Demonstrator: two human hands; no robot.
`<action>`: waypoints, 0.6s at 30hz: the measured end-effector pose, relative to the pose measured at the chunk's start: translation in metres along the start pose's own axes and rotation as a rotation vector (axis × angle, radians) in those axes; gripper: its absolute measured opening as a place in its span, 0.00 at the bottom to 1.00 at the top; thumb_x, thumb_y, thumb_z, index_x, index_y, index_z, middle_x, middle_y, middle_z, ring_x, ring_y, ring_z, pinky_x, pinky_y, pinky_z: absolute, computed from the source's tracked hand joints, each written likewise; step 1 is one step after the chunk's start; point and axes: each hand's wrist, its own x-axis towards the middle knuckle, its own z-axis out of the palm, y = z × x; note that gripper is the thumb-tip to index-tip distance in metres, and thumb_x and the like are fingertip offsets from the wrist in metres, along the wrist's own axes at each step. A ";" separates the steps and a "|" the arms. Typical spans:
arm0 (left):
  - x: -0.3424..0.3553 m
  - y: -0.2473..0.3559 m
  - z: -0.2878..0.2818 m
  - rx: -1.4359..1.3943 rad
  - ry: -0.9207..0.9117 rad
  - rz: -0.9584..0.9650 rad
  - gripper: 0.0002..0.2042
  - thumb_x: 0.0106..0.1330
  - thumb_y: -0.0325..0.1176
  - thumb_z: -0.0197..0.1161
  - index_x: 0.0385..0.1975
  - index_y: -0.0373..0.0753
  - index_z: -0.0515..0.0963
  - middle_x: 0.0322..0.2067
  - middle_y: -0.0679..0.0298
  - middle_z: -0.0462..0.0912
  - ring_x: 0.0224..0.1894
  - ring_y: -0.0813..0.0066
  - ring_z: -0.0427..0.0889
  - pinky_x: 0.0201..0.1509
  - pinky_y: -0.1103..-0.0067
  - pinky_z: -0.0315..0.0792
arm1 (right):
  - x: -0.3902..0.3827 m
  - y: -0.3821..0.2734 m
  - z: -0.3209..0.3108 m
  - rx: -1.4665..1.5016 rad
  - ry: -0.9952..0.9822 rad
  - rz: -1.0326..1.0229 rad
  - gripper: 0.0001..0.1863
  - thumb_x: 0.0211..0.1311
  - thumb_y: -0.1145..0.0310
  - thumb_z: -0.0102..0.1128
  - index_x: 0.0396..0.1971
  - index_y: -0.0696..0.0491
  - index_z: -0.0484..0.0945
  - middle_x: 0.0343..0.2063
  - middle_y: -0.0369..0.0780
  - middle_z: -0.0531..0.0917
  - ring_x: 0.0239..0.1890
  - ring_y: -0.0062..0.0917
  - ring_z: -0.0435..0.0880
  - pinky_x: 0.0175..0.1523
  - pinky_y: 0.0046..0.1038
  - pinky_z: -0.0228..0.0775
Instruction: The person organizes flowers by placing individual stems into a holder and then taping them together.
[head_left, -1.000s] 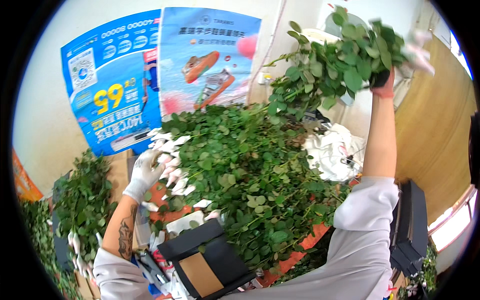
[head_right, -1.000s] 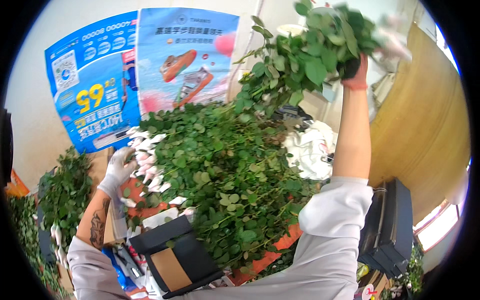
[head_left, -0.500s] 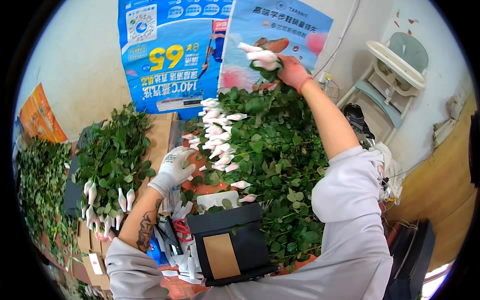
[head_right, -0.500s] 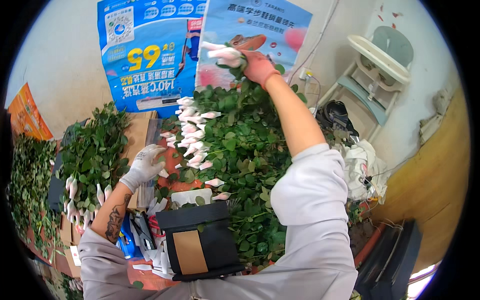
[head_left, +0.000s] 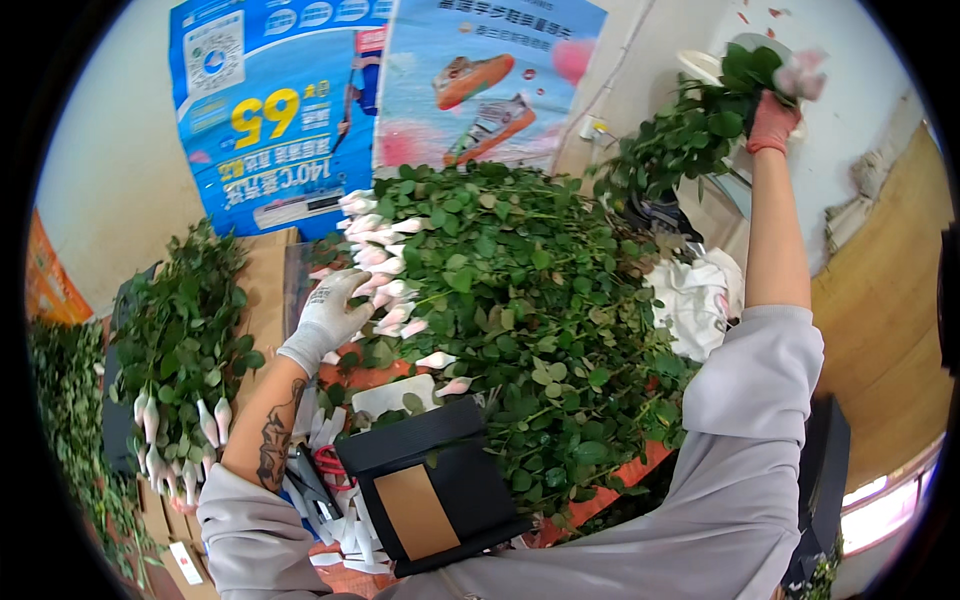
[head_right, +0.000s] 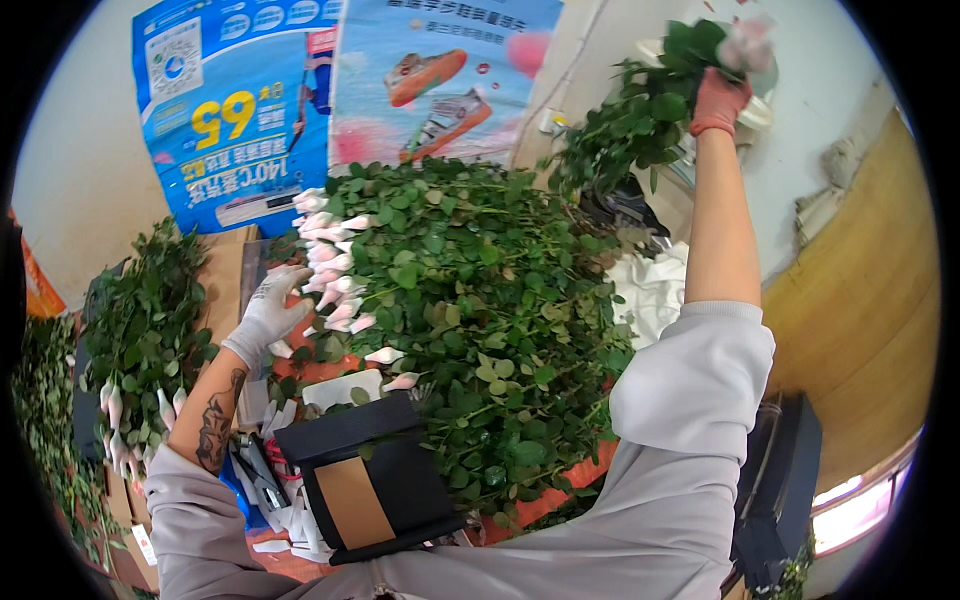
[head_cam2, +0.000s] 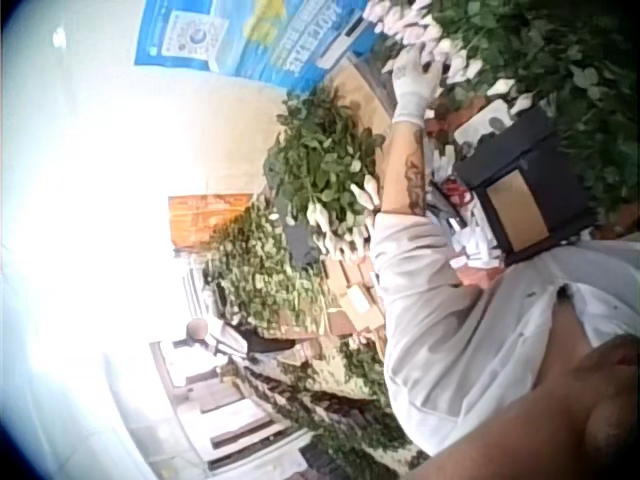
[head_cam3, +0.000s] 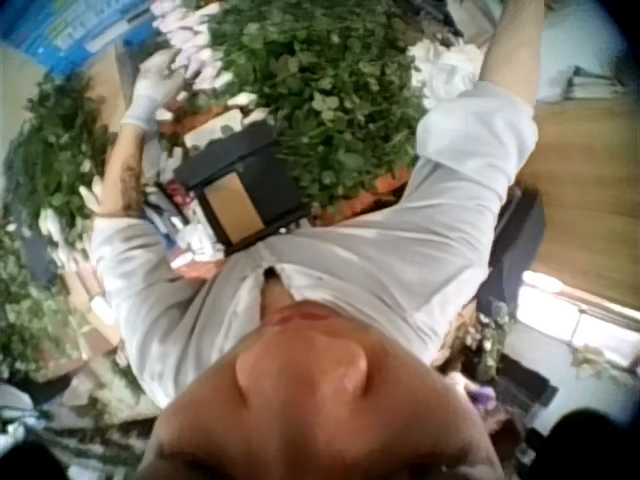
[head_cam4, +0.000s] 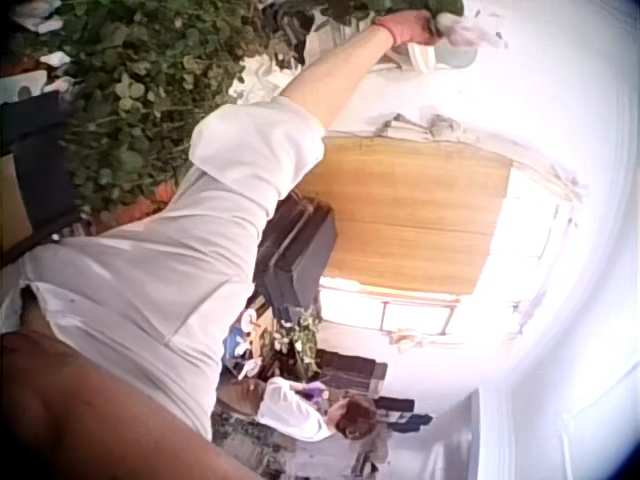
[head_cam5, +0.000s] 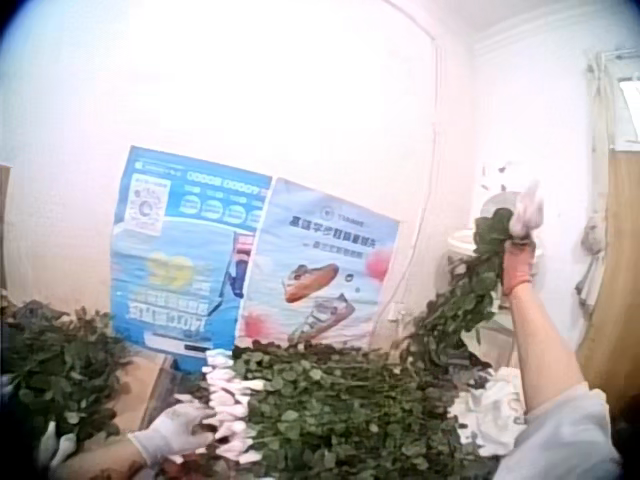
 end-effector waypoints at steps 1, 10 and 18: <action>0.005 0.000 0.000 0.029 0.026 0.031 0.24 0.56 0.40 0.59 0.54 0.39 0.72 0.55 0.51 0.72 0.59 0.56 0.69 0.63 0.68 0.62 | 0.004 -0.013 -0.014 0.179 0.167 0.166 0.16 0.53 0.76 0.56 0.44 0.62 0.74 0.43 0.40 0.82 0.44 0.26 0.79 0.51 0.29 0.69; 0.029 0.010 0.050 0.147 -0.481 -0.104 0.16 0.56 0.44 0.58 0.38 0.41 0.81 0.35 0.57 0.83 0.38 0.59 0.82 0.45 0.69 0.73 | -0.040 -0.072 -0.062 0.172 -0.264 -0.344 0.22 0.54 0.76 0.58 0.51 0.62 0.71 0.54 0.42 0.75 0.53 0.29 0.75 0.60 0.28 0.64; -0.015 -0.028 0.152 0.033 -0.648 0.131 0.31 0.55 0.48 0.58 0.57 0.38 0.68 0.51 0.51 0.74 0.52 0.56 0.75 0.54 0.69 0.69 | -0.176 -0.159 -0.036 -0.291 -0.887 -0.743 0.29 0.35 0.81 0.60 0.46 0.50 0.77 0.48 0.44 0.76 0.50 0.42 0.75 0.55 0.37 0.69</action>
